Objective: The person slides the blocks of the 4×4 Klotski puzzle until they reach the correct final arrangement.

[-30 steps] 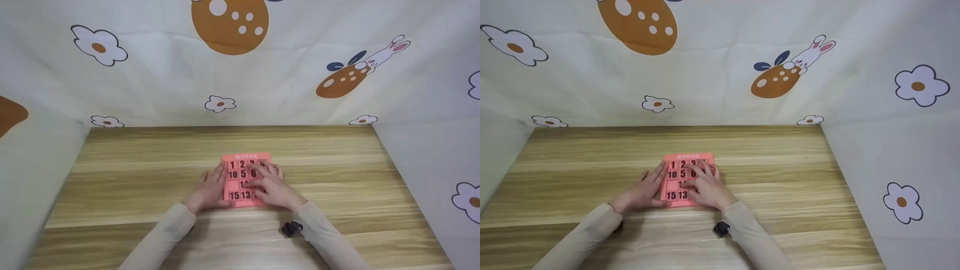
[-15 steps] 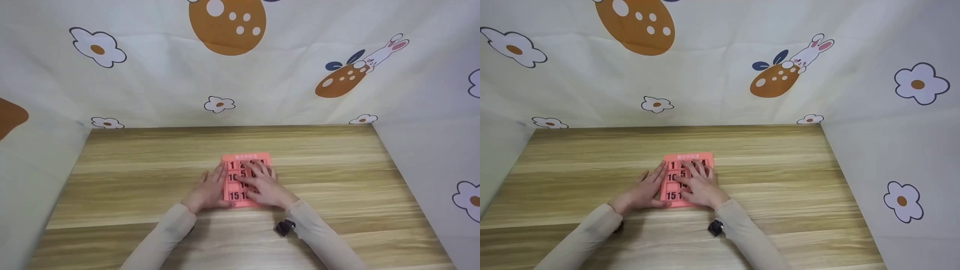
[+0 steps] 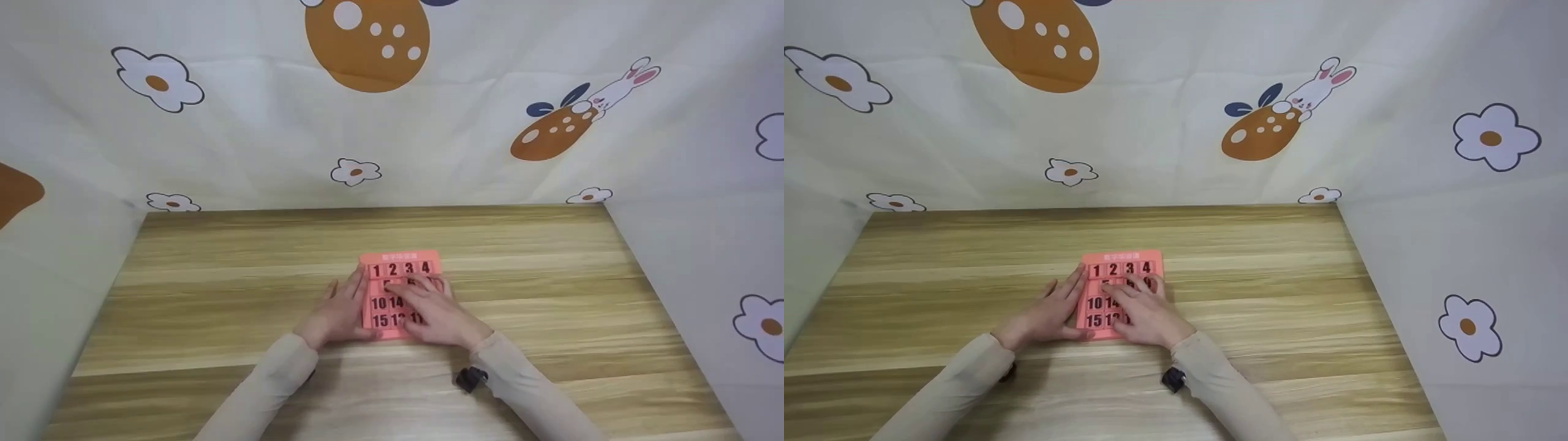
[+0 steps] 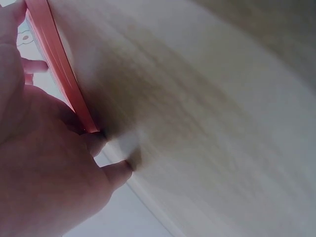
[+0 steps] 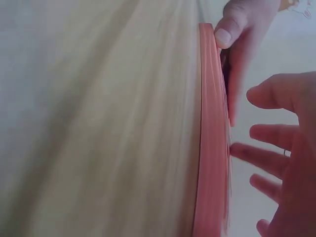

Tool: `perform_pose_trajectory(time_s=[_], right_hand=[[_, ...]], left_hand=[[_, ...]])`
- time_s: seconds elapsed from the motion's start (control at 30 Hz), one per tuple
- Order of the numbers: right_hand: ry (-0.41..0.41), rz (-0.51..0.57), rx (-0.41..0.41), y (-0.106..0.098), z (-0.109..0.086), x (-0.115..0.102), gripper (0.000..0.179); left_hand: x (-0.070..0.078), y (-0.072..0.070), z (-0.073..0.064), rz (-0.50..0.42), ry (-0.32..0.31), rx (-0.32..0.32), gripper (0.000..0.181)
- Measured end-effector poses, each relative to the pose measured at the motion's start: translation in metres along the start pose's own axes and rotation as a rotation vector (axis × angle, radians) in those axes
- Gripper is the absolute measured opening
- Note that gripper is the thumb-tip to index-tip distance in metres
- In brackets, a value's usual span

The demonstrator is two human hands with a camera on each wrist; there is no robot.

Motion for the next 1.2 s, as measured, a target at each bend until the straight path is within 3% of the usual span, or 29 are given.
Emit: perform_pose_trajectory(time_s=[0.2,0.4,0.47,0.9,1.1,1.2], right_hand=[[-0.048,0.016,-0.042,0.004,0.008,-0.005,0.067],[0.03,0.022,0.131,-0.016,-0.004,0.01,0.058],[0.053,0.02,0.15,-0.019,-0.007,0.014,0.056],[0.071,0.137,-0.029,-0.008,-0.004,0.013,0.064],[0.018,0.159,-0.068,-0.009,-0.004,0.013,0.063],[0.018,0.173,-0.039,-0.011,-0.005,0.016,0.064]], left_hand=[[-0.001,0.0,-0.001,-0.015,0.015,0.0,0.114],[-0.002,-0.001,-0.001,-0.011,0.003,-0.01,0.116],[-0.003,-0.001,-0.001,-0.016,-0.002,-0.011,0.117],[-0.001,0.002,0.001,-0.019,-0.007,-0.014,0.117],[-0.001,-0.002,0.0,0.003,-0.016,-0.017,0.115],[0.0,-0.001,0.0,-0.006,-0.016,-0.018,0.116]])
Point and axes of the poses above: each hand's wrist, its own z-axis towards the middle knuckle, its own y-axis out of the palm, x = y × z, the point moved 5 cm from there along z, towards the middle knuckle, and after that the axes turned 9 degrees about z, right-handed, at the moved point
